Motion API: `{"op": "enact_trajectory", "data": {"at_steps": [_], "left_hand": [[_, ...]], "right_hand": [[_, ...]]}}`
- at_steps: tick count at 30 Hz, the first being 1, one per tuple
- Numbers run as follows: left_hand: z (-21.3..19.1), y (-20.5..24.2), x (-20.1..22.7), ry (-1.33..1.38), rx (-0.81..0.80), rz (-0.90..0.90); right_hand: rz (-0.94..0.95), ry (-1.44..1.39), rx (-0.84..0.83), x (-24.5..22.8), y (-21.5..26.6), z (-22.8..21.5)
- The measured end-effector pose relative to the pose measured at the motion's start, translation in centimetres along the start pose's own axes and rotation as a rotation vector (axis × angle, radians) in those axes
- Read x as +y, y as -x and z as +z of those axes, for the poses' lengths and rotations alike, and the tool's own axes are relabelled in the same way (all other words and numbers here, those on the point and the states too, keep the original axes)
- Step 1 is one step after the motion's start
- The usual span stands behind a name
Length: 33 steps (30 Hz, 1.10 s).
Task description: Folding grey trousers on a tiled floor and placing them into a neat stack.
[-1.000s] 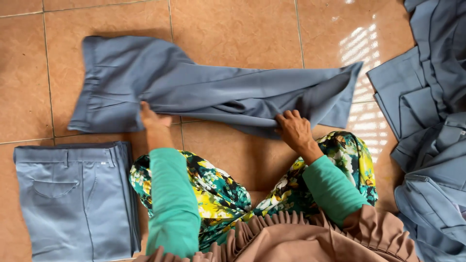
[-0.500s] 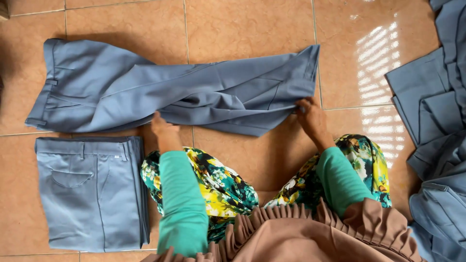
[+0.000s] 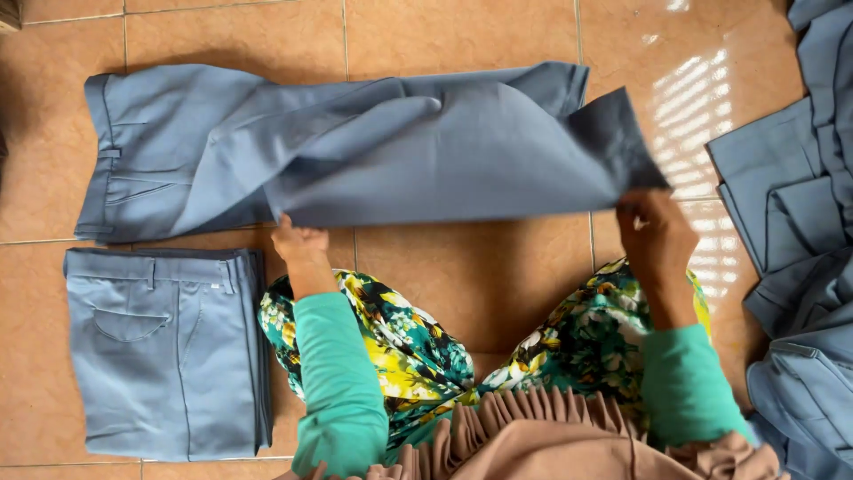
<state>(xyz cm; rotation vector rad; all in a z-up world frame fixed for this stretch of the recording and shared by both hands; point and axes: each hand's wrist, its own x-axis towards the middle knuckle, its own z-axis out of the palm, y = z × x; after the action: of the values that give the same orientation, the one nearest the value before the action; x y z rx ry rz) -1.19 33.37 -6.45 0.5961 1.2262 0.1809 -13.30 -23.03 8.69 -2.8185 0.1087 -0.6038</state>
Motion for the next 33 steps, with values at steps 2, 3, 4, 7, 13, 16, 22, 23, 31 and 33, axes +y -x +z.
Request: {"op": "enact_trajectory", "data": {"at_steps": [2,3,4,7,13,16,22,23,31,33], "left_hand": [[-1.5,-0.1,-2.0,0.020,0.109,0.112],[-2.2,-0.1,-3.0,0.034,0.215,0.225],[-0.5,4.4,-2.3,0.039,0.219,0.226],[1.7,10.0,-1.3,-0.145,0.303,0.459],[3.9,-0.1,-5.1,-0.412,-0.205,1.167],[7.4,5.2,-3.8,-0.777,-0.239,0.998],[10.6,-2.9,-1.8,-1.928,0.210,1.035],[10.4,-3.2,-1.3,-1.941,0.215,1.056],[10.1,-0.8,1.2,-1.618,0.171,1.189],[10.7,-0.6,2.4,-1.456,0.090,1.153]], "right_hand": [[0.110,0.068,-0.285,1.4,2.6,1.1],[0.226,0.139,-0.567,2.1,3.9,1.6],[0.220,0.138,-0.569,2.3,3.5,1.9],[0.256,0.154,-0.687,2.9,2.0,3.4],[0.133,-0.128,-0.411,4.1,-6.7,11.4],[0.293,-0.519,-0.302,3.2,-12.4,13.5],[0.758,-0.911,-0.217,7.5,-16.6,21.9],[0.775,-0.855,-0.246,7.2,-16.6,22.4],[0.758,-0.572,-0.365,3.6,-17.3,23.0],[0.727,-0.563,-0.376,5.1,-17.3,25.2]]}}
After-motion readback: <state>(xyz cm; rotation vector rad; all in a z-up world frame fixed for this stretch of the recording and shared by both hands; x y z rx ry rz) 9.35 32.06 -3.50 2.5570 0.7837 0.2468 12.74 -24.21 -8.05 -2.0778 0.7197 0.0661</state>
